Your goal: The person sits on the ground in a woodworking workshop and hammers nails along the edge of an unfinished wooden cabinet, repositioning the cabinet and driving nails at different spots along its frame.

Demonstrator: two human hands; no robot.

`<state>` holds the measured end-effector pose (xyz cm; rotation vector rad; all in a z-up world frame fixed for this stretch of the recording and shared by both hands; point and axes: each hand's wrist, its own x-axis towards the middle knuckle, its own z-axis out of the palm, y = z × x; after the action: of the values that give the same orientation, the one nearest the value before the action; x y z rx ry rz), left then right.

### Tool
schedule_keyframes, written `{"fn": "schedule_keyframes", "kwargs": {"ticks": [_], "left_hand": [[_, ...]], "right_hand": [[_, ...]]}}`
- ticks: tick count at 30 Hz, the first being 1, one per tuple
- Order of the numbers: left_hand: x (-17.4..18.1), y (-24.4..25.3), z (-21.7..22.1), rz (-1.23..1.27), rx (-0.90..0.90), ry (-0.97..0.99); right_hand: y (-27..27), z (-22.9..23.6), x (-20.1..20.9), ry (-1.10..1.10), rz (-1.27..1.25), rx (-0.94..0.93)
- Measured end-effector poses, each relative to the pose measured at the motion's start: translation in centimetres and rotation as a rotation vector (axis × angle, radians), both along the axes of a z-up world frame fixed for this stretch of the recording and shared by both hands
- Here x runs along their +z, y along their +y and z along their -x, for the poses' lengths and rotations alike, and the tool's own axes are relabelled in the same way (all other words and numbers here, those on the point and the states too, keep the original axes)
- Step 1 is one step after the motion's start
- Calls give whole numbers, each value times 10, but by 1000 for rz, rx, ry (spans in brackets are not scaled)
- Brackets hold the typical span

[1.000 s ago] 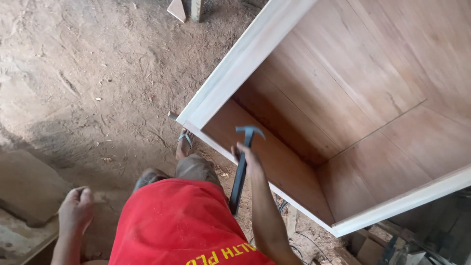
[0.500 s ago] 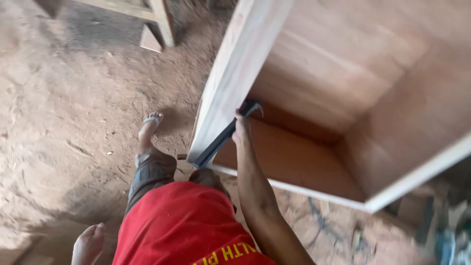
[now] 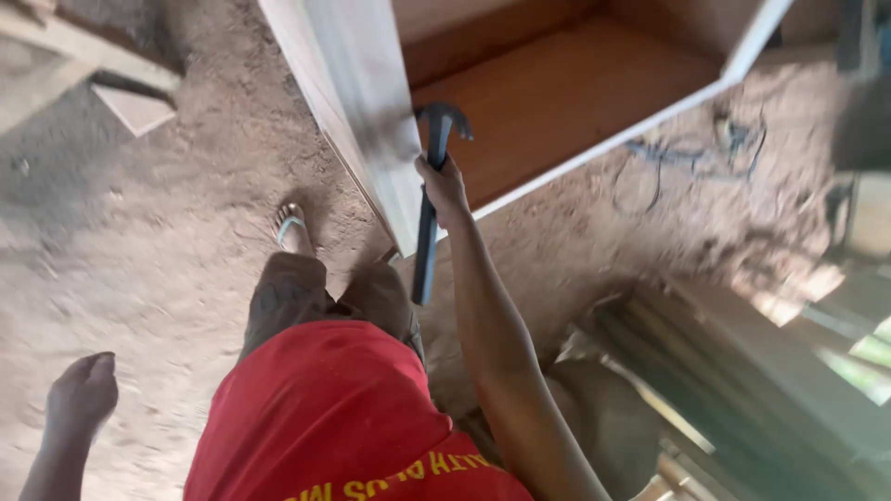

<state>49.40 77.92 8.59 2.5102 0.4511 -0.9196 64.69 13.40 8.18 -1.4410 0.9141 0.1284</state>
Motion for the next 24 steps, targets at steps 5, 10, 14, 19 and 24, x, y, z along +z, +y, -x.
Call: {"fn": "schedule_keyframes", "kwargs": {"ticks": [5, 10, 14, 19, 24], "left_hand": [[-39, 0, -94, 16, -499, -145], [-19, -82, -167, 133, -574, 64], [32, -133, -225, 238, -677, 62], [75, -207, -281, 422, -871, -70], [124, -309, -282, 550, -1144, -221]], "right_hand": [[45, 134, -8, 133, 158, -123], [150, 297, -86, 392, 265, -256], [271, 416, -195, 647, -64, -399], [387, 471, -197, 587, -417, -659], [464, 442, -131, 391, -631, -1060]]}}
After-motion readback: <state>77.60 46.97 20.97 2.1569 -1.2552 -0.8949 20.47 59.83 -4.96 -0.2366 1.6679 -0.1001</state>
